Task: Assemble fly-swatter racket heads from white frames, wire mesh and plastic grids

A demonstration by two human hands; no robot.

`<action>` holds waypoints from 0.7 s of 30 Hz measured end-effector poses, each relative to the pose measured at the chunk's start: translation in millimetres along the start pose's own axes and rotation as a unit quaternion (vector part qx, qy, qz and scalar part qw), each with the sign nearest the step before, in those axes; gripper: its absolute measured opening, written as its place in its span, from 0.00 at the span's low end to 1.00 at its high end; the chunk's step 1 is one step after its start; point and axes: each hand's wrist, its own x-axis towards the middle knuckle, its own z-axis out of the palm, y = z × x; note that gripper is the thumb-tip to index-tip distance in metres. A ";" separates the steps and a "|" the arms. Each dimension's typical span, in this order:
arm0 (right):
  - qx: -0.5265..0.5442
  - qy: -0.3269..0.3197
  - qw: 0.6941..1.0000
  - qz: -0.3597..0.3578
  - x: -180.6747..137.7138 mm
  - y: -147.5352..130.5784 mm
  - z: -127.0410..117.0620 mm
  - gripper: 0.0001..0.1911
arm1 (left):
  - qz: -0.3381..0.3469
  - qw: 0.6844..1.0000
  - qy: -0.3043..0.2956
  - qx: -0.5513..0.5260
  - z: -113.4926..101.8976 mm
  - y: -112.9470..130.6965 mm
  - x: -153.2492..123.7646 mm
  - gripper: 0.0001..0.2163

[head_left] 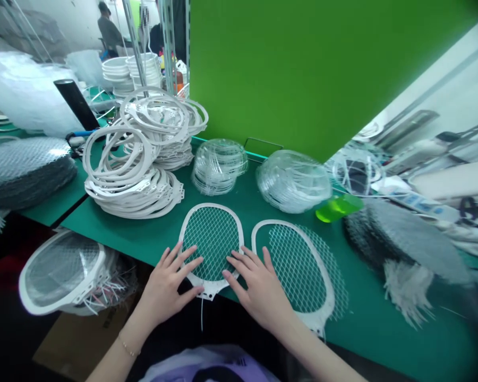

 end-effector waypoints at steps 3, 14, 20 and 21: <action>0.061 0.044 0.996 0.054 -6.7 25.7 -15.0 0.20 | 0.001 1.000 -0.016 0.011 -4.9 -4.6 -2.3 0.23; 0.054 0.180 0.886 0.425 -55.5 191.2 -76.5 0.22 | 0.205 0.973 -0.045 -0.095 10.1 126.8 52.0 0.18; 0.333 0.156 0.817 0.445 -68.5 166.0 -96.2 0.19 | 0.190 0.980 -0.022 -0.057 31.0 115.6 58.7 0.11; 0.396 0.151 0.788 0.448 -70.6 161.2 -99.7 0.20 | 0.187 0.980 -0.019 -0.061 29.3 112.2 58.3 0.11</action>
